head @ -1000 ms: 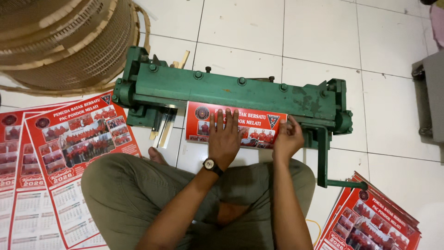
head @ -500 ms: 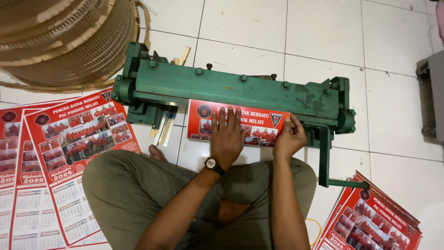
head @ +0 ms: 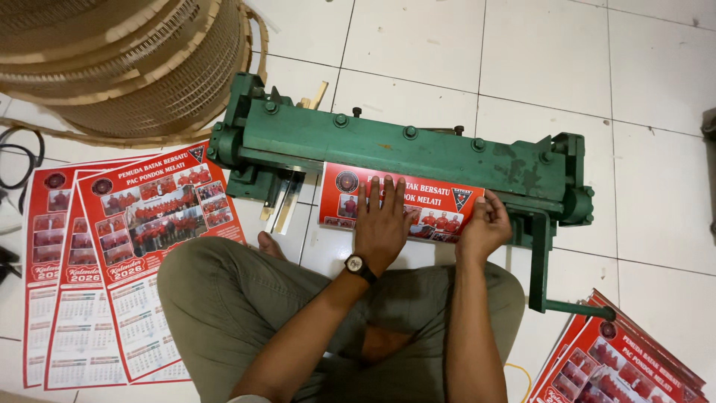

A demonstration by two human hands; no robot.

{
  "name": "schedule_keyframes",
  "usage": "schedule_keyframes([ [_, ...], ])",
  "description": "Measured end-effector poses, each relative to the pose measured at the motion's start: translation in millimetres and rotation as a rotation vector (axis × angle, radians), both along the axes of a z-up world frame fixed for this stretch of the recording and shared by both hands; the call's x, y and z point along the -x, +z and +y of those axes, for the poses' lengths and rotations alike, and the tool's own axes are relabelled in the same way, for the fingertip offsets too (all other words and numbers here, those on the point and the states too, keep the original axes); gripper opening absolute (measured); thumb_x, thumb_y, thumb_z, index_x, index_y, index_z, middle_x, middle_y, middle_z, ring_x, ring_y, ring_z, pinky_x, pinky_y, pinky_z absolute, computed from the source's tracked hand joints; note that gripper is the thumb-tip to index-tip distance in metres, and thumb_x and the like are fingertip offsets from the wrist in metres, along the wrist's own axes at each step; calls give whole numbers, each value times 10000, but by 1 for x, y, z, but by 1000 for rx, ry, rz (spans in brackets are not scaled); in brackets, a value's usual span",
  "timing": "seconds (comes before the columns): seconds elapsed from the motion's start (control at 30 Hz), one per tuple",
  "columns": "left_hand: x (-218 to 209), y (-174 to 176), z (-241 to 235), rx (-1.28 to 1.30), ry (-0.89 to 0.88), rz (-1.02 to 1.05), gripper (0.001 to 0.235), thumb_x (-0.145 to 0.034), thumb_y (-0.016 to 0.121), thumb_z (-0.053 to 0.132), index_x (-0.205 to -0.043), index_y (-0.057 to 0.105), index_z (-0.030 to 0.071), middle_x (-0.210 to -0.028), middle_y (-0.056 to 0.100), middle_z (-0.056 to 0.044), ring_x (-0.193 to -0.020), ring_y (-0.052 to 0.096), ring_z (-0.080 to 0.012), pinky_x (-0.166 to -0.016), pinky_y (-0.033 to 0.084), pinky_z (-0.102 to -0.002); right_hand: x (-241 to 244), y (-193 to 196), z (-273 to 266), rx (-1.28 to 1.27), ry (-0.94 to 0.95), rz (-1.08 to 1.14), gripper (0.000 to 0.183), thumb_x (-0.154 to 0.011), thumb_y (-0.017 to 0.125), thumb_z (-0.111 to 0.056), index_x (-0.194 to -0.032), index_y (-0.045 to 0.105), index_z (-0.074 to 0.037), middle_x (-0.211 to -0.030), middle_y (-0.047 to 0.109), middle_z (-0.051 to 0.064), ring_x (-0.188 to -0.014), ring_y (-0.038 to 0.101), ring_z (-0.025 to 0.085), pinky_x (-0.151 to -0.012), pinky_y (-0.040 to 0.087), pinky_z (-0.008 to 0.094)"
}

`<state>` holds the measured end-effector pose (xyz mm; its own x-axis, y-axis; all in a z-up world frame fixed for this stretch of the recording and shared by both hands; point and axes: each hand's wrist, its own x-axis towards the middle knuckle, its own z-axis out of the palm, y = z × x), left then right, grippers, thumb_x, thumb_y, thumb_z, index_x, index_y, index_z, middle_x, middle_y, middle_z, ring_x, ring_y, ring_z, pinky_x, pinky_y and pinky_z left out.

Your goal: The person sits on the floor and uses a green manual binding machine to bind red calendar sheets. They insert the sheets into the machine, operate the handle to secure the binding, and then remove the finished calendar. The person also adjusts the machine's components during the process.

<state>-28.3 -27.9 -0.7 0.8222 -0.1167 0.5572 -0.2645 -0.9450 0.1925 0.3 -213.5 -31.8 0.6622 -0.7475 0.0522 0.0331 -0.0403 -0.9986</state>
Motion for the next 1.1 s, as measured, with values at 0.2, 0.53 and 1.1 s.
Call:
schedule_keyframes([
  [0.2, 0, -3, 0, -12, -1, -8, 640, -1015, 547, 492, -1438, 566, 12, -1334, 638, -240, -1298, 564, -467, -1207, 300, -652, 5, 12, 6, -71, -2, -21, 271, -936, 736, -16, -1200, 709, -75, -805, 601, 17, -769, 611, 83, -713, 523, 234],
  [0.53, 0, -1, 2, -60, -11, 66, 624, -1027, 546, 458, -1464, 544, 13, -1353, 625, -230, -1321, 547, -459, -1220, 273, -637, 5, -5, -8, -93, 13, -41, 370, -952, 779, -48, -1258, 597, -147, -791, 641, 18, -767, 641, 77, -715, 534, 231],
  [1.1, -1, -2, 2, -190, -1, 230, 653, -1067, 437, 455, -1574, 395, 45, -1511, 527, -172, -1422, 445, -421, -1229, 275, -594, 138, 8, -169, -1271, -209, -596, 490, -785, 869, -204, -1096, 598, 59, -938, 674, 165, -840, 679, 257, -747, 603, 313],
])
